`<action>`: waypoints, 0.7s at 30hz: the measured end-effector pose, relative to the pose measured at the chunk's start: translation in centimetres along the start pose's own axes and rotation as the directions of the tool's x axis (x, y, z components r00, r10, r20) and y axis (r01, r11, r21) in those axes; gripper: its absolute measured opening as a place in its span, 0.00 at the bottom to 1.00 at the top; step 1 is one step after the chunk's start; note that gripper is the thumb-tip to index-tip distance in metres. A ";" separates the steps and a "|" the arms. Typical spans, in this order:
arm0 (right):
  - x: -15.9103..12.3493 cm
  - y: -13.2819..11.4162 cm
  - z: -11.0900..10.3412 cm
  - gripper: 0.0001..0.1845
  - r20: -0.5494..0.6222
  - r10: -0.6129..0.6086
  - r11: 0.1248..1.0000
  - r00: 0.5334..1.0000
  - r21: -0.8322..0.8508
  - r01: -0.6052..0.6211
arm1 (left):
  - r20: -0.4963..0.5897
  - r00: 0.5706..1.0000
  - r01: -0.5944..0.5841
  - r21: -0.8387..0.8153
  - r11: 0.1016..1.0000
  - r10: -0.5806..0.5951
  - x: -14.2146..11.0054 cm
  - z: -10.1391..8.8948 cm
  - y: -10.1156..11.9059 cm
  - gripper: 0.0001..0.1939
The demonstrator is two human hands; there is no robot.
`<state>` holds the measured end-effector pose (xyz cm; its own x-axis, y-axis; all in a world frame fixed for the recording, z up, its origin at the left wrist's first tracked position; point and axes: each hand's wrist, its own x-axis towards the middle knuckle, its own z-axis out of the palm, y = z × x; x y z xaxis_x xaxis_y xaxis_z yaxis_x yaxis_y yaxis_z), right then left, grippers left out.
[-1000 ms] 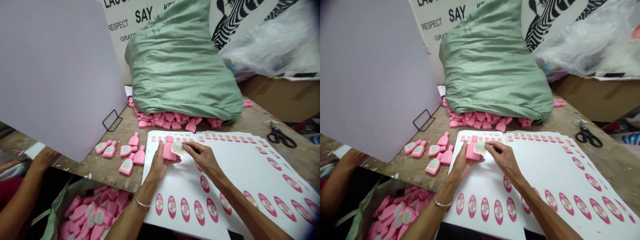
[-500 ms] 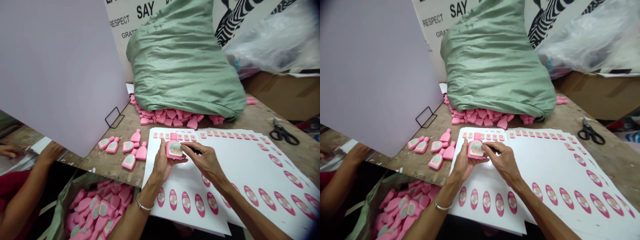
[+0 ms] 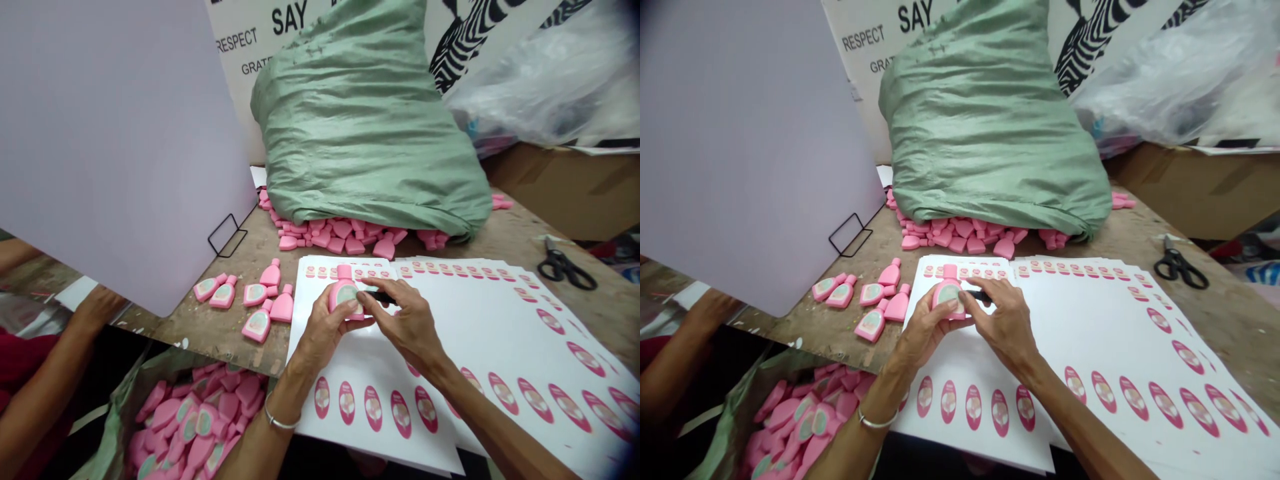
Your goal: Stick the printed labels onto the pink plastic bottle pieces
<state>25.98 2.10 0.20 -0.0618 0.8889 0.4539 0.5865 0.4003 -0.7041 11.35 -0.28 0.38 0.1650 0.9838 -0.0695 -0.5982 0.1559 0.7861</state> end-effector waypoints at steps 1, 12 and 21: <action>0.2 0.2 -0.1 0.18 -0.004 0.013 0.999 1.000 -0.037 -0.013 | -0.002 1.000 0.009 0.003 1.000 -0.009 -0.2 0.0 0.1 0.15; 3.1 3.3 0.4 0.31 0.355 0.182 0.951 0.917 0.173 -0.256 | 0.018 0.982 0.178 0.245 0.953 -0.188 -3.7 -0.7 1.5 0.18; 12.6 13.2 0.8 0.26 -0.044 0.589 0.766 0.807 -0.288 -0.575 | -0.404 0.766 0.271 0.908 0.318 0.500 -1.7 -12.8 6.6 0.20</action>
<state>32.28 18.77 -3.82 0.3311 0.9433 -0.0245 0.7171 -0.2684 -0.6433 -2.92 0.25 -2.19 -0.4895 0.8672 0.0918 0.5670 0.2365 0.7890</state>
